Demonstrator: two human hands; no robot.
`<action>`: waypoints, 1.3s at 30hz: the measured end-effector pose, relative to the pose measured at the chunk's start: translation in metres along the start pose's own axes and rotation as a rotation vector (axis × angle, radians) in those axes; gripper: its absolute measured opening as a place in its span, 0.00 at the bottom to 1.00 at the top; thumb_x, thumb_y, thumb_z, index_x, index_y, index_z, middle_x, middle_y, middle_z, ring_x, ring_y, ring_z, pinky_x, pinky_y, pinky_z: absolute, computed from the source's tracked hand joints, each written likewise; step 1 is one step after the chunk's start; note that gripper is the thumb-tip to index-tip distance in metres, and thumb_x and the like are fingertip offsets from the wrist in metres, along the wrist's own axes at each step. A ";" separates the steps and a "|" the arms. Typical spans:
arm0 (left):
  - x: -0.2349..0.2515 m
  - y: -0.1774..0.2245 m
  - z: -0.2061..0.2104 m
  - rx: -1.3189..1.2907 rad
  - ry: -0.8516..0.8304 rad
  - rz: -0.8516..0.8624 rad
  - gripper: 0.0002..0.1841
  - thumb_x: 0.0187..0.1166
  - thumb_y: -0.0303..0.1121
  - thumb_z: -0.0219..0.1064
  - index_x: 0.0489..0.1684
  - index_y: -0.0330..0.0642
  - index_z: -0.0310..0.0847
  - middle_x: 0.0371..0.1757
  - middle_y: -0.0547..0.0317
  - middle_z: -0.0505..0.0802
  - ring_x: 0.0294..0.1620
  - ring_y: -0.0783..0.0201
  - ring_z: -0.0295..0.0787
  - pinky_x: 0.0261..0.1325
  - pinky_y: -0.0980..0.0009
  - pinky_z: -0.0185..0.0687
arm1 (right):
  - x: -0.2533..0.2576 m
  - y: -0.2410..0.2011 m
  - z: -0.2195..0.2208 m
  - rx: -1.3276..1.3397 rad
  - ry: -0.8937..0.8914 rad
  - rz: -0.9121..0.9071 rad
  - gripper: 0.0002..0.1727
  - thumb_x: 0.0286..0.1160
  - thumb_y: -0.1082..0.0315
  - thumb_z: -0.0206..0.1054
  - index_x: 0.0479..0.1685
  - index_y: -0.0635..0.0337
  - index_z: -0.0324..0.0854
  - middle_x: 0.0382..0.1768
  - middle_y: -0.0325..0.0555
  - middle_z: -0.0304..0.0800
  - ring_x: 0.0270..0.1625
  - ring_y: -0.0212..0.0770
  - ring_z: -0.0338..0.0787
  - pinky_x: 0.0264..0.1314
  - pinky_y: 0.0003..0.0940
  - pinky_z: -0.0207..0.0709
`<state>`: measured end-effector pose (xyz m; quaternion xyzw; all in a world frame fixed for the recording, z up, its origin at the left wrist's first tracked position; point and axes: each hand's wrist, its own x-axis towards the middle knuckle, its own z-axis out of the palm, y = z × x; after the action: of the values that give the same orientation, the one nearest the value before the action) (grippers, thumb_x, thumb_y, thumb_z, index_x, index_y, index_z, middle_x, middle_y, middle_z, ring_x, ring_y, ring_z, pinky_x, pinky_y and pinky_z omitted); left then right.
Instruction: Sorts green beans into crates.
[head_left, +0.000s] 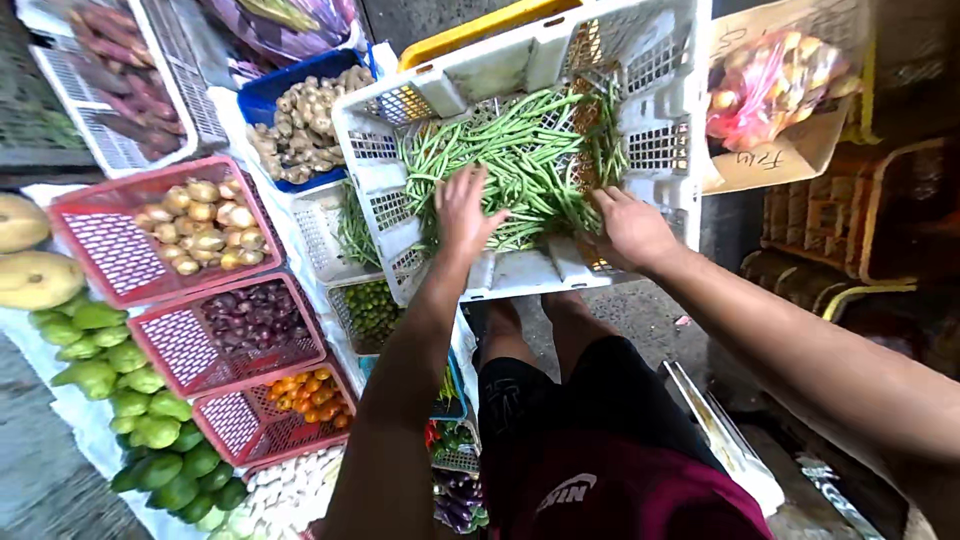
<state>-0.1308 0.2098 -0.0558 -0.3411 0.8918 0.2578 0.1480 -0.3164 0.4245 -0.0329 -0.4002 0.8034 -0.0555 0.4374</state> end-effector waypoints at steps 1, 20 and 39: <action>-0.005 -0.004 -0.016 -0.108 0.072 -0.105 0.38 0.72 0.51 0.78 0.83 0.47 0.75 0.81 0.51 0.82 0.82 0.49 0.75 0.85 0.43 0.66 | -0.018 0.001 -0.004 -0.013 0.002 -0.028 0.34 0.70 0.51 0.78 0.73 0.61 0.77 0.67 0.63 0.84 0.69 0.68 0.84 0.65 0.70 0.79; -0.019 -0.038 0.010 -0.560 0.104 -0.658 0.32 0.76 0.43 0.76 0.77 0.41 0.75 0.59 0.46 0.93 0.62 0.50 0.91 0.68 0.45 0.84 | -0.064 0.009 0.022 -0.196 -0.045 -0.020 0.44 0.77 0.26 0.45 0.61 0.56 0.87 0.58 0.53 0.93 0.65 0.57 0.90 0.63 0.59 0.81; -0.010 -0.010 -0.039 -0.171 -0.192 -0.443 0.13 0.83 0.40 0.65 0.51 0.39 0.87 0.40 0.43 0.93 0.44 0.44 0.92 0.51 0.37 0.85 | -0.063 0.008 0.021 -0.156 -0.055 0.007 0.44 0.75 0.24 0.46 0.58 0.55 0.88 0.56 0.52 0.93 0.64 0.56 0.90 0.63 0.58 0.81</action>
<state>-0.1201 0.1876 -0.0227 -0.5133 0.7521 0.3249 0.2556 -0.2868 0.4787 -0.0082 -0.4318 0.7943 0.0198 0.4269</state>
